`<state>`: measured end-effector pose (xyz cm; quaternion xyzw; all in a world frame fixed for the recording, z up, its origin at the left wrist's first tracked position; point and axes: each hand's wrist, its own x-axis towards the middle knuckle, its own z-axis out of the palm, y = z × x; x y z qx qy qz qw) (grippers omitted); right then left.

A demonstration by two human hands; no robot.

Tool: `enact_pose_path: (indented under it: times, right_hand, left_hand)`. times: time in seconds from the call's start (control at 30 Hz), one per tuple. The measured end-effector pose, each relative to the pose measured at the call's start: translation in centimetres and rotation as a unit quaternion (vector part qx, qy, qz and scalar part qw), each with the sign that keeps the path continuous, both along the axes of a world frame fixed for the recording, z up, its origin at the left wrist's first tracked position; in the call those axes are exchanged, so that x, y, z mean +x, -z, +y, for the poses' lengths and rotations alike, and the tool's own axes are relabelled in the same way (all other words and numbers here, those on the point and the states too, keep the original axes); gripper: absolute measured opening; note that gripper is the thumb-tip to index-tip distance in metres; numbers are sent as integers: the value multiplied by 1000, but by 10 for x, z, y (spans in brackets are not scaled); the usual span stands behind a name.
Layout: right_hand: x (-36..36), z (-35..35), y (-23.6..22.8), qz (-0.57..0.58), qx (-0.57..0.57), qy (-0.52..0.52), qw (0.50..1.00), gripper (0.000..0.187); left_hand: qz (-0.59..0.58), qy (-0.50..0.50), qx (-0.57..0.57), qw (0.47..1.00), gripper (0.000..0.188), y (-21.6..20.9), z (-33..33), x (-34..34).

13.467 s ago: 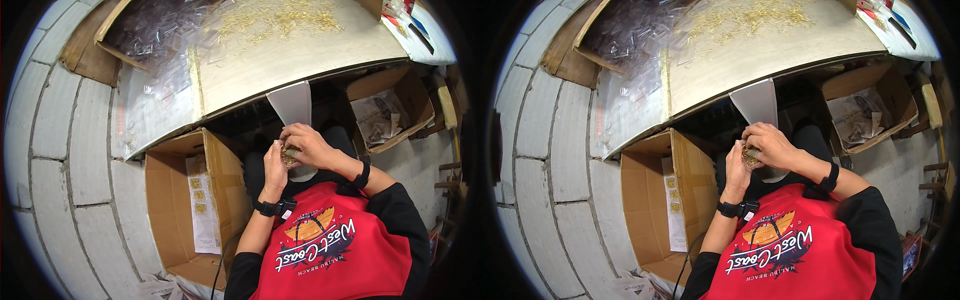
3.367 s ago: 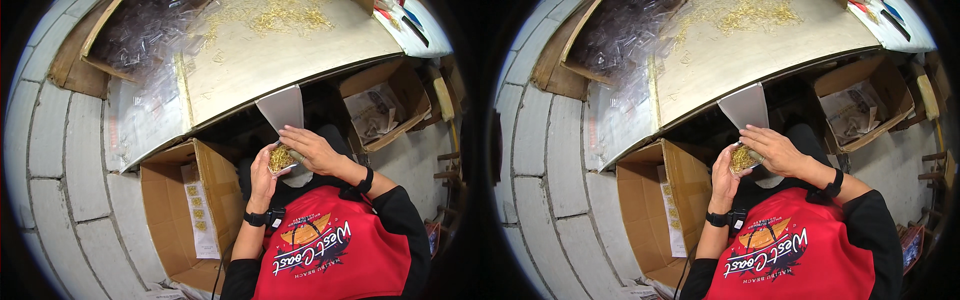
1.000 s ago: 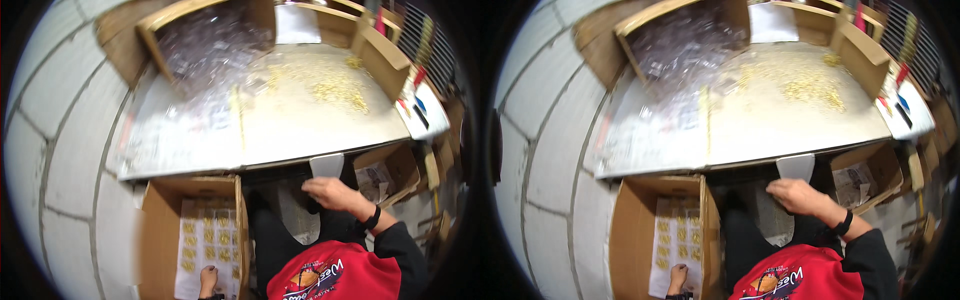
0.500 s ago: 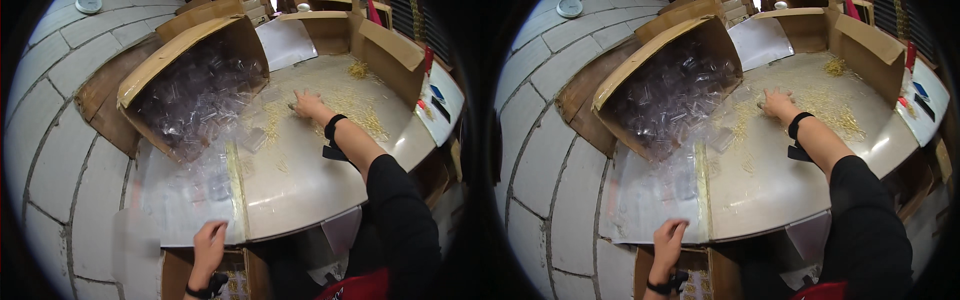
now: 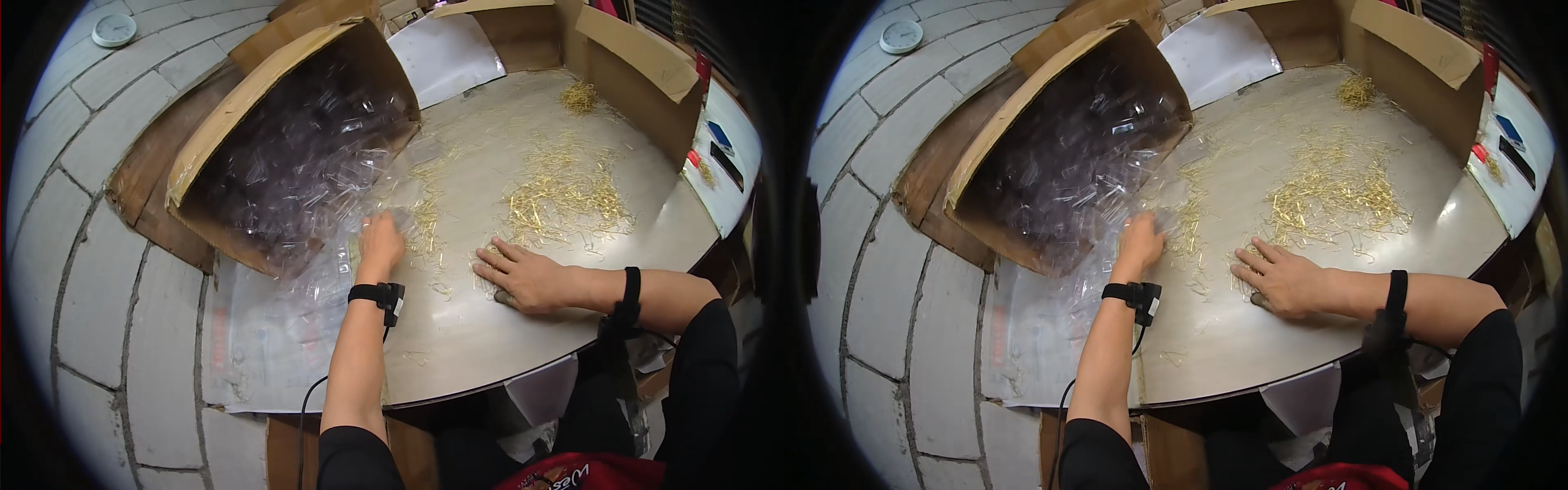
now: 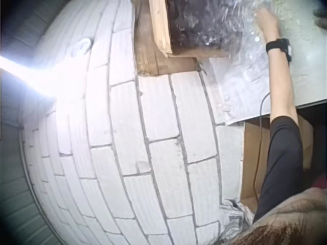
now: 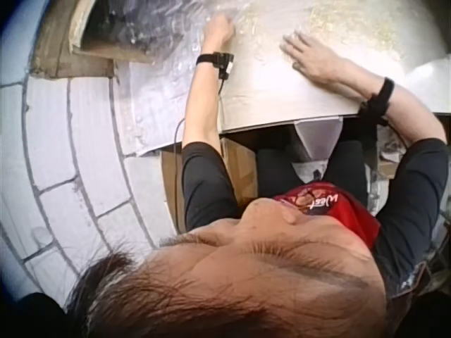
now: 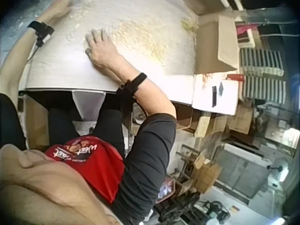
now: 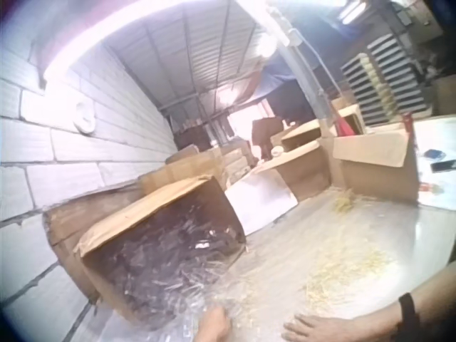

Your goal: The person scoops small yellow items from a table into small clear plastic bags using a paper funnel. They then place the filled bags into a cardboard box lined with a white sheet.

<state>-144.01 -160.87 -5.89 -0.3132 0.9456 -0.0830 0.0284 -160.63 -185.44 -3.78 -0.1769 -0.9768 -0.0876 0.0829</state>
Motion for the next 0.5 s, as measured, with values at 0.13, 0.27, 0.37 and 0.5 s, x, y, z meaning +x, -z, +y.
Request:
enact_pose_path:
  times: [0.13, 0.27, 0.37, 0.5]
  right_hand:
    - [14, 15, -21, -4, -79, -7, 997, 50]
    - [-1, 15, -38, -6, -300, 75, 951, 39]
    - [-33, -10, -42, -130, -452, 141, 871, 37]
    - [-61, -53, -38, -315, -619, 165, 700, 35]
  left_hand:
    - [25, 18, 43, 999, 55, -1, -8, 7]
    - [-26, -29, 259, 965, 56, -12, -12, 22]
    - [-124, -39, 433, 892, 59, -23, -20, 40]
    - [-161, -33, 464, 870, 58, -28, -15, 69]
